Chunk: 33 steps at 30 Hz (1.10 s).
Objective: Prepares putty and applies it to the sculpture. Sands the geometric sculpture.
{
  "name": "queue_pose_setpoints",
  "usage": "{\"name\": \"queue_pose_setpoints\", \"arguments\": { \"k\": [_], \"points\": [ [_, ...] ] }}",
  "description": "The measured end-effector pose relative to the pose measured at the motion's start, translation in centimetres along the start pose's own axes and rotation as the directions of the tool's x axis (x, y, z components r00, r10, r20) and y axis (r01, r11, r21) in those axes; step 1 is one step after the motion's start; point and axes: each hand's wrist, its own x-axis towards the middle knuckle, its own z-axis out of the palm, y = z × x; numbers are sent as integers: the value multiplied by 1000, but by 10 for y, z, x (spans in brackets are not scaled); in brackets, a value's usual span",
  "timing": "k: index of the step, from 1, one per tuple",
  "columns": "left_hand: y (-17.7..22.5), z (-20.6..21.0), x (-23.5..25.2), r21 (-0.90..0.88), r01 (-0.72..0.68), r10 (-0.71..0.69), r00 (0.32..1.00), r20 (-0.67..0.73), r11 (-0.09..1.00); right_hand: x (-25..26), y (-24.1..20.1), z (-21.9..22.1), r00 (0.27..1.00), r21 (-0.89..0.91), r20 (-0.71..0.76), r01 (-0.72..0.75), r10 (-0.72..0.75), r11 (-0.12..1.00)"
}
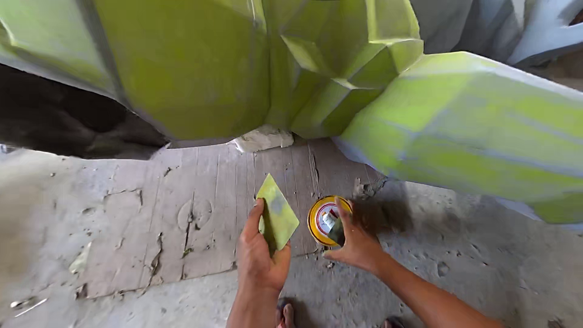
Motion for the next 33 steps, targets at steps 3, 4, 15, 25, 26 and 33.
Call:
{"name": "queue_pose_setpoints", "arguments": {
  "k": [3, 4, 15, 25, 26, 33],
  "points": [
    [-18, -7, 28, 22, -67, 66, 996, 60, 997, 18, 3, 12, 998, -124, 51, 37, -31, 992],
    [-23, -8, 36, 27, -89, 87, 993, 76, 996, 21, 5, 11, 997, -131, 55, 57, -50, 990],
    [-143, -53, 179, 23, -163, 159, 979, 129, 986, 29, 11, 10, 989, -174, 100, 129, -113, 976],
    [-199, -21, 126, -120, -15, 62, 915, 400, 993, -18, 63, -46, 985, -164, -97, 128, -145, 978],
    [-207, -11, 112, -115, 31, 22, 899, 437, 993, -34, 75, -63, 987, -173, -106, 98, -117, 980],
    [-265, 24, 21, 75, 165, -181, 856, 484, 983, -159, 208, -119, 858, -43, -468, -264, 214, 964]
  ]
}}
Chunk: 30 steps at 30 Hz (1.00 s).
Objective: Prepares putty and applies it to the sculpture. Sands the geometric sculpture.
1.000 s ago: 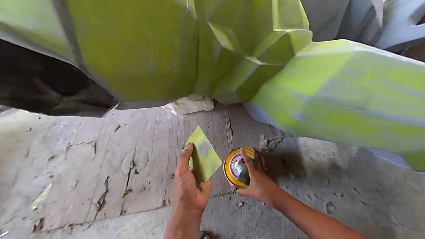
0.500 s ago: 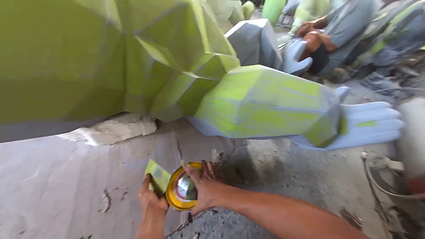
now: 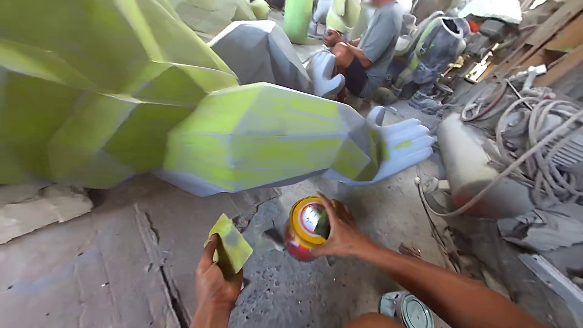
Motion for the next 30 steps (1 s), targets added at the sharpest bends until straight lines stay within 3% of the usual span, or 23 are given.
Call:
{"name": "queue_pose_setpoints", "arguments": {
  "k": [3, 6, 12, 17, 24, 27, 30],
  "points": [
    [-14, 21, -25, 131, 6, -14, 998, 58, 991, -23, 72, -11, 969, -19, -136, -212, 207, 977],
    [-32, 29, -48, 338, -13, -61, 976, 208, 941, -48, 131, -18, 911, -60, -210, -376, 356, 925],
    [-93, 76, -77, 503, 8, -218, 906, 362, 864, -109, 197, -5, 804, -4, -269, -552, 531, 834],
    [-127, 127, -81, 485, 82, -273, 900, 340, 871, -108, 196, -12, 786, 80, -257, -563, 563, 823],
    [-130, 164, -80, 423, 82, -266, 878, 397, 902, -113, 179, -20, 716, 99, -498, -514, 490, 852],
    [-117, 186, -85, 434, -16, -248, 801, 544, 901, -133, 145, -19, 700, 183, -526, -462, 483, 868],
    [-99, 205, -88, 438, -142, -226, 693, 685, 888, -167, 101, 1, 739, 251, -469, -413, 483, 875]
  ]
}}
